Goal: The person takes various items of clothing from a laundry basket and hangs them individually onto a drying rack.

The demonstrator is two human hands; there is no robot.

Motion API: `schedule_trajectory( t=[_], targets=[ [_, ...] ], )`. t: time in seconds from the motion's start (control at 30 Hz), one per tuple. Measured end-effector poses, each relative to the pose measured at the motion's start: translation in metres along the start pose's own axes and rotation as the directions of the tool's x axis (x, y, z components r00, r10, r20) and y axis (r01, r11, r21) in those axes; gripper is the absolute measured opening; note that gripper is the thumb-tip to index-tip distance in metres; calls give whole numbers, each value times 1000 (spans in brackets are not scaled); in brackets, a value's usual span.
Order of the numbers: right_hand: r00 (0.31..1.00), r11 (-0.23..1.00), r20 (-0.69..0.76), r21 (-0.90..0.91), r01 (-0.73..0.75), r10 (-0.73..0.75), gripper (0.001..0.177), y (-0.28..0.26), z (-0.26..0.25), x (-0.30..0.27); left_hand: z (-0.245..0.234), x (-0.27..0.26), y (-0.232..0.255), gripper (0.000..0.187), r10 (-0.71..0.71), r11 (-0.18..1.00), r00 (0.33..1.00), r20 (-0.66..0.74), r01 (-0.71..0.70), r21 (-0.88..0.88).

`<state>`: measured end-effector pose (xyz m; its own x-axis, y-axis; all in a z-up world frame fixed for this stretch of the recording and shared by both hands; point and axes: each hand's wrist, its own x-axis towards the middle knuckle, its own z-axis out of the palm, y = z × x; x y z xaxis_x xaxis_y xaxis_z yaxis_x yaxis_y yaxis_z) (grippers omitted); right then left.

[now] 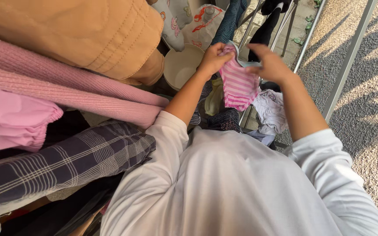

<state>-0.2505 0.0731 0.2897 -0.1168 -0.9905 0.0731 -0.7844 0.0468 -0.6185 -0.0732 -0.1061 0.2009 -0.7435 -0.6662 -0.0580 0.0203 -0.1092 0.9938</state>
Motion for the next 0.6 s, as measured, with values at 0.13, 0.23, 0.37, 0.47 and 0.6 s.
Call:
schedule_trajectory(
  t=[0.13,0.23,0.37,0.47,0.6],
  targets=[
    [972,996,215,-26,-87,90,62,19,19,23,0,5,2,27,22,996,1000,-21,-20,90],
    [928,960,285,74,-270,239,54,32,3,12,-13,6,8,31,70,995,997,38,-73,75],
    [897,863,401,369,-345,188,43,34,-35,-7,-29,2,35,40,-41,924,971,235,126,-361],
    [892,746,438,554,-370,117,39,24,-57,-5,-22,0,47,57,-43,888,983,178,120,-444],
    [952,561,260,770,-305,161,34,1,-72,17,2,-8,22,83,-225,843,967,121,255,-473]
  ],
)
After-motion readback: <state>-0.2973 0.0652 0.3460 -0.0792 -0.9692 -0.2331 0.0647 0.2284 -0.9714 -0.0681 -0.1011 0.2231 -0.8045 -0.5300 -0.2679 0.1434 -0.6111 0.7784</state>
